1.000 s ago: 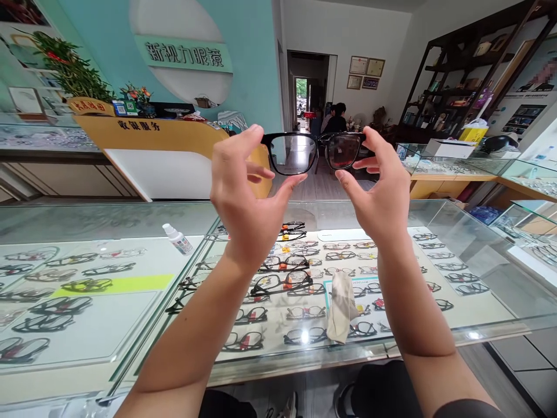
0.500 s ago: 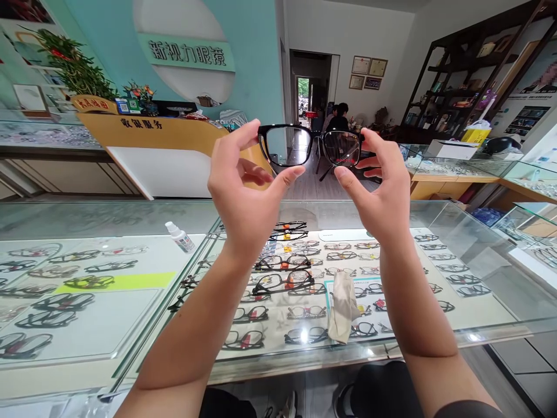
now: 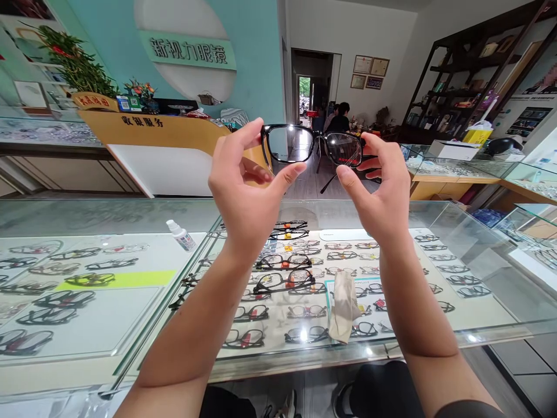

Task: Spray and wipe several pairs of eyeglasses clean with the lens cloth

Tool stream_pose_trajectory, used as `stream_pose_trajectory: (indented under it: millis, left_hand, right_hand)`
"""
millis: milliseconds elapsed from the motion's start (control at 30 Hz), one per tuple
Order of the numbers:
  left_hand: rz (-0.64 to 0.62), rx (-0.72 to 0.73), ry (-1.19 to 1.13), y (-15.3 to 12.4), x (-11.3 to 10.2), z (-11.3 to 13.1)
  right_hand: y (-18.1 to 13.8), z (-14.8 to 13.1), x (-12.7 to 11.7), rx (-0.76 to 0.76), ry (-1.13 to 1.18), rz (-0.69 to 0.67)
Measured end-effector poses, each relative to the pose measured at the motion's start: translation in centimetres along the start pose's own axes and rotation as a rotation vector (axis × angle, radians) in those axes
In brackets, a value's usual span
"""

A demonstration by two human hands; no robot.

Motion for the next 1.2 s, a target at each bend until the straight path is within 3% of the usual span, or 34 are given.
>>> stream_pose_trajectory:
  millis: [400,667,833,1200]
  left_hand:
    - [0.039,0.102,0.089,-0.1,0.2,1.1]
    - [0.004,0.058,0.055,-0.2,-0.1,1.3]
    - [0.037,0.104,0.111,-0.1,-0.1,1.3]
    - [-0.021,0.090,0.139,0.9,-0.6,0.2]
  right_hand:
    - [0.0,0.1,-0.1,-0.006,-0.018,-0.004]
    - [0.0,0.1,0.0,0.017,-0.007,-0.042]
    - [-0.1,-0.2,0.1,0.046,0.016,-0.051]
    - [0.1,-1.4,-0.6,-0.003,-0.037,0.088]
Point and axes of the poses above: each hand's wrist, its own y-axis towards the middle knuckle, its own x-axis out of the palm, z = x × y, the point moved 1 cm from there along y, towards the middle knuckle, and after that the axes turned 7 degrees about -y, right-handed, at the moved point
